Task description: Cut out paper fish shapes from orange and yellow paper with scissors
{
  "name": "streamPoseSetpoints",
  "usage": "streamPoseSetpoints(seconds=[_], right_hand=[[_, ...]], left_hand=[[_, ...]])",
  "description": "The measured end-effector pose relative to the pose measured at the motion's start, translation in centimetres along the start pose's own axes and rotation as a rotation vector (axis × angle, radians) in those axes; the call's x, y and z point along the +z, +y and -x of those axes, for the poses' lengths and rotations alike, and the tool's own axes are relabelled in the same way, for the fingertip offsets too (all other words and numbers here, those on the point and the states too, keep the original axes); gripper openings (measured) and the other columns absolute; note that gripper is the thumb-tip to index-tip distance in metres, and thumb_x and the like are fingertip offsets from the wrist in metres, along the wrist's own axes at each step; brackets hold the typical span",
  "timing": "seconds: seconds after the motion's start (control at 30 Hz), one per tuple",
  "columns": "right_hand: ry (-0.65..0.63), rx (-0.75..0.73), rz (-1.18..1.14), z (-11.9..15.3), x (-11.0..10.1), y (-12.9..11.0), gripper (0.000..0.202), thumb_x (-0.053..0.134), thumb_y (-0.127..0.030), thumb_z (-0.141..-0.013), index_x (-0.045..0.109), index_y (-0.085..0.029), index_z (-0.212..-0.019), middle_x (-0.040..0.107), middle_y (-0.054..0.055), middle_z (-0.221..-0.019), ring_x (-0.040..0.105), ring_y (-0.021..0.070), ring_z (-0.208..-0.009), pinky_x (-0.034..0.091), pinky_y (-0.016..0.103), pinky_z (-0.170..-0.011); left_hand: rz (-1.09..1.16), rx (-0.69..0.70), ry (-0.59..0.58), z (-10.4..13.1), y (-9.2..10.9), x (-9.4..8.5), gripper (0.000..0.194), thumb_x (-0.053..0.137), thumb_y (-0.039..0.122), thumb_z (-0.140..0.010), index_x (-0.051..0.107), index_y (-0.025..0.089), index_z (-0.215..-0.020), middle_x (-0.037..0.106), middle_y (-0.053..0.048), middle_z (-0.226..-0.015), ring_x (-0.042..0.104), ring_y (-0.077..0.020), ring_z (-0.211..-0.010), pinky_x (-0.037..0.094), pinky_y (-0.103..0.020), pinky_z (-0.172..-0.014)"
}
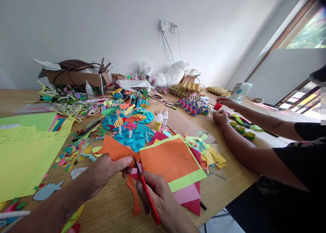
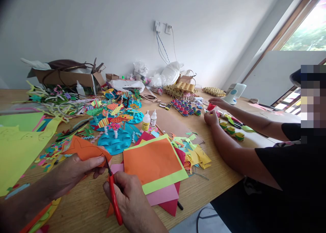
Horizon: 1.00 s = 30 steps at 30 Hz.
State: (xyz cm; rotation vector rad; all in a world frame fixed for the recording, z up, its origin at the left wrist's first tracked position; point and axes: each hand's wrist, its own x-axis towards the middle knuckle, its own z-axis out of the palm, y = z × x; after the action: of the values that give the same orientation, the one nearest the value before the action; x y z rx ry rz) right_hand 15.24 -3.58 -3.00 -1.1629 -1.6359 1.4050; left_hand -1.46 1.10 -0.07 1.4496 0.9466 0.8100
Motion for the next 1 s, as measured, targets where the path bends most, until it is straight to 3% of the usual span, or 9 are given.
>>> streamPoseSetpoints(seconds=[0.37,0.53,0.67,0.83,1.0], right_hand=[[0.018,-0.036,0.079,0.0,-0.5,-0.5,0.029,0.044,-0.028,-0.086,0.037,-0.018,-0.060,0.032,-0.006,-0.056,0.033,0.0069,-0.052,0.025,0.021,-0.049],[-0.011,0.015,-0.024,0.1,-0.2,0.3,0.026,0.044,-0.028,-0.086,0.041,-0.018,-0.062,0.035,-0.006,-0.054,0.036,0.0063,-0.048,0.027,0.018,-0.045],[-0.077,0.050,-0.102,0.2,-0.2,0.5,0.033,0.040,-0.039,-0.090,0.044,-0.017,-0.065,0.042,-0.005,-0.052,0.041,0.0068,-0.046,0.031,0.016,-0.043],[-0.070,0.036,-0.088,0.3,-0.3,0.2,0.039,0.040,-0.047,-0.090,0.042,-0.018,-0.064,0.042,-0.005,-0.054,0.040,0.0073,-0.048,0.031,0.017,-0.045],[-0.055,0.019,-0.046,0.3,-0.3,0.1,0.037,0.042,-0.045,-0.089,0.042,-0.018,-0.065,0.039,-0.005,-0.056,0.038,0.0077,-0.051,0.028,0.019,-0.046]], left_hand=[[0.070,-0.015,-0.018,0.2,-0.1,-0.1,0.019,0.050,0.028,-0.081,0.060,0.019,-0.067,0.055,0.004,-0.061,0.049,-0.0120,-0.060,0.040,-0.023,-0.054],[0.090,-0.048,0.001,0.1,0.0,-0.1,0.019,0.052,0.029,-0.079,0.058,0.018,-0.065,0.054,0.004,-0.061,0.048,-0.0126,-0.059,0.040,-0.023,-0.053],[0.001,-0.010,0.048,0.0,-0.1,0.1,0.025,0.050,0.030,-0.079,0.054,0.019,-0.057,0.052,0.004,-0.058,0.048,-0.0131,-0.058,0.039,-0.023,-0.054],[-0.171,-0.013,0.131,0.1,0.1,0.2,0.026,0.048,0.034,-0.078,0.053,0.020,-0.056,0.052,0.004,-0.055,0.049,-0.0145,-0.056,0.039,-0.024,-0.054],[-0.143,-0.037,0.082,0.2,0.5,0.4,0.026,0.049,0.033,-0.078,0.054,0.020,-0.056,0.051,0.004,-0.056,0.048,-0.0146,-0.058,0.040,-0.024,-0.055]])
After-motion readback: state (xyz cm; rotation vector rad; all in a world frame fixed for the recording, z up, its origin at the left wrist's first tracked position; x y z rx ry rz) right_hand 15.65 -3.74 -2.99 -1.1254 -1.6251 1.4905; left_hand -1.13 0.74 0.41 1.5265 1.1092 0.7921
